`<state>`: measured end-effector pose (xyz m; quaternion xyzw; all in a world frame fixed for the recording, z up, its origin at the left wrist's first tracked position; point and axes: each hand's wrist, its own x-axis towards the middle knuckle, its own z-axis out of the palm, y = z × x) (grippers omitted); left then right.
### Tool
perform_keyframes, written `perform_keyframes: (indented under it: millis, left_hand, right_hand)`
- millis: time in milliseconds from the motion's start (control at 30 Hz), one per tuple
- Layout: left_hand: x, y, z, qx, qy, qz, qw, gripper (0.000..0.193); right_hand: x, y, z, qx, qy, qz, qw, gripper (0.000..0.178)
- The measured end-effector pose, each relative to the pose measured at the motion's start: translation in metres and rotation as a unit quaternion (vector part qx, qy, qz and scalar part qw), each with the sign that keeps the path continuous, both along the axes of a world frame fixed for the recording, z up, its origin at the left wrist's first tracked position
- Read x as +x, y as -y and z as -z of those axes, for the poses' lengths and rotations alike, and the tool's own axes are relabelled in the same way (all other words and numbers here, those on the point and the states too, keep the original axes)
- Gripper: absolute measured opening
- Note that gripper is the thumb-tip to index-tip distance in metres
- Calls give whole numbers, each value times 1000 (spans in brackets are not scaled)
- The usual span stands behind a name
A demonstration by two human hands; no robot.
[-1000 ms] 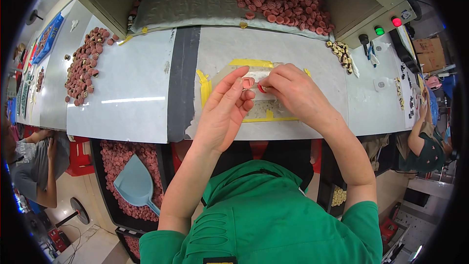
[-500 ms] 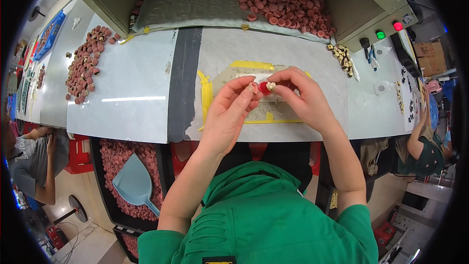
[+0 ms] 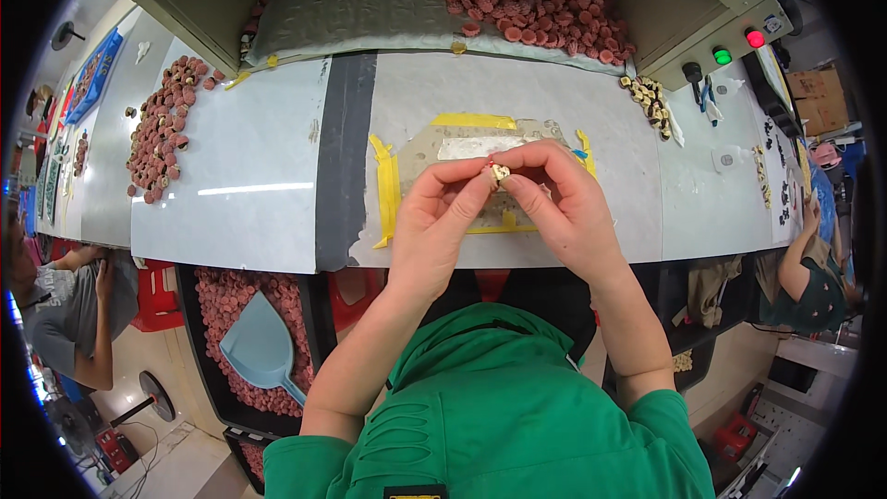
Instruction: The person assembles small figurines by picking up components by hand, applying glue to them, and pressing the pieces together.
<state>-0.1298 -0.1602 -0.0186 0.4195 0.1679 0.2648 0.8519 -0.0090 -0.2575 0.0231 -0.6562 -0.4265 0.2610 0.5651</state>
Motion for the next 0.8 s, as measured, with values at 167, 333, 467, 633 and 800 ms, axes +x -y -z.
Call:
perform_keyframes:
  millis: [167, 333, 467, 633, 800]
  left_hand:
    - [3, 7, 5, 138, 10, -62, 988, 22]
    - [-1, -1, -1, 30, 0, 48, 998, 34]
    - [-2, -6, -6, 35, 3, 83, 996, 46]
    - [-2, -9, -13, 52, -34, 134, 989, 53]
    - [8, -10, -30, 135, -97, 223, 960, 55]
  right_hand:
    - [-6, 5, 11, 23, 101, 37, 994, 16]
    - [0, 13, 9, 33, 128, 7, 991, 21]
    - [10, 12, 5, 28, 138, -59, 988, 26]
    - [21, 11, 6, 50, 203, -103, 973, 22]
    - [21, 18, -5, 48, 266, -106, 957, 21]
